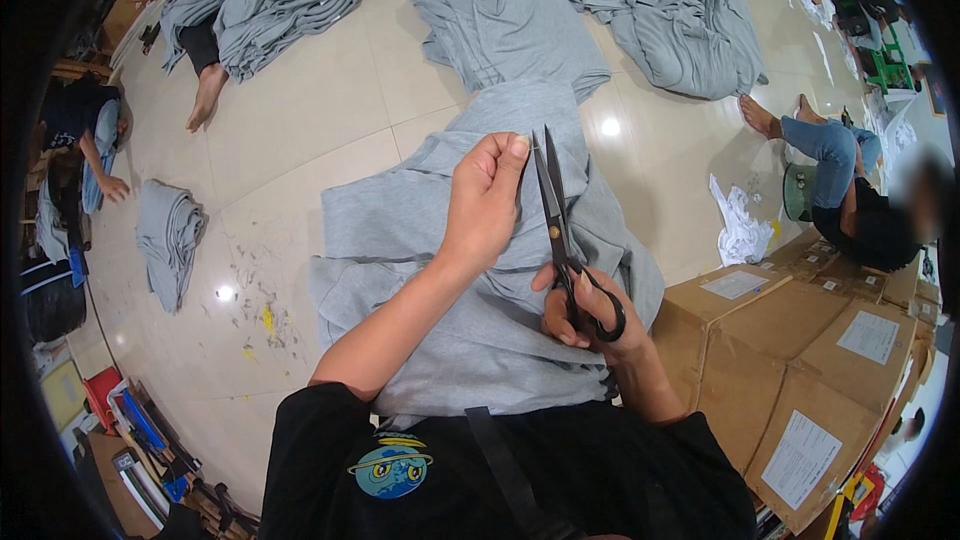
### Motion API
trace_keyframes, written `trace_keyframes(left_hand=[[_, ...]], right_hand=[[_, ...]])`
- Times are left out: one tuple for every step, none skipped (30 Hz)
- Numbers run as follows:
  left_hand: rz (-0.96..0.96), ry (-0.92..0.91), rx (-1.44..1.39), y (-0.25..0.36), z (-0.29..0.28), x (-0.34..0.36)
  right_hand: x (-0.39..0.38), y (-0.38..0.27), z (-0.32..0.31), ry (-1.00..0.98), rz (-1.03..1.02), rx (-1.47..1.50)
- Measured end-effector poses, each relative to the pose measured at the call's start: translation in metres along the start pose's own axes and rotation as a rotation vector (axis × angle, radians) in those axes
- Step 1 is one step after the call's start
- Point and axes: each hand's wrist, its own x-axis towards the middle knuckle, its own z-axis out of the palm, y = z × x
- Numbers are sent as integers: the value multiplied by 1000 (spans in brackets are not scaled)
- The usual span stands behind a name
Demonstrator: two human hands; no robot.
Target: The person uses shears to cut a grey sweatshirt, trimming the collar and sleeves while holding the garment with the other hand. The person repeatedly repositions the fabric to access different areas for cutting.
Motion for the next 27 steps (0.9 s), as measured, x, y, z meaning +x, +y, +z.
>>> trace_keyframes(left_hand=[[3,0,-2,-2,0,0],[6,0,-5,-5,0,1],[9,-1,-8,-6,1,1],[16,-4,9,-6,1,1],[23,-8,26,-6,1,0],[31,-11,44,-5,1,-1],[35,-13,46,-5,1,-1],[39,-14,48,-5,1,-2],[43,-13,50,-5,1,-3],[38,-19,60,-4,1,-4],[33,-23,70,-3,0,-6],[27,-21,81,-1,-3,-7],[63,-20,79,-5,-4,-7],[100,-18,78,-11,-2,-6],[139,-20,90,-15,0,-5],[105,-34,76,-12,-1,-9],[106,-61,61,-12,-2,-12],[108,-93,52,-13,-2,-14],[110,-126,32,-14,-1,-15],[103,-124,26,-15,-3,-16],[99,-127,15,-17,-1,-16],[95,-130,4,-18,-2,-16],[99,-119,34,-18,-4,-16],[100,-118,59,-16,-4,-16],[101,-118,86,-14,-4,-17],[116,-97,127,-11,-6,-18],[130,-91,156,-8,-3,-19]], right_hand=[[1,1,0,-2,-5,12],[2,2,-1,-9,-9,20],[3,4,-3,-15,-12,28],[4,5,-4,-20,-16,36],[5,6,-5,-18,-12,35],[5,7,-6,-18,-9,33],[6,8,-6,-17,-6,32],[6,8,-7,-24,1,21],[6,8,-7,-33,10,10],[7,7,-7,-43,19,-2],[7,8,-8,-46,2,24],[7,10,-8,-54,-10,50],[7,13,-9,-63,-21,77],[7,14,-11,-50,-20,75],[7,18,-15,-42,-26,83],[9,21,-15,-43,-24,91],[10,21,-14,-47,-45,81],[10,23,-16,-52,-62,96],[10,23,-16,-52,-76,103],[10,21,-11,-44,-68,113],[9,19,-11,-42,-56,80],[9,18,-10,-41,-44,48],[9,18,-10,-39,-34,17],[7,19,-13,-56,-39,-7],[9,20,-13,-80,-42,50],[10,21,-14,-102,-46,108],[7,20,-18,-108,-56,158]])
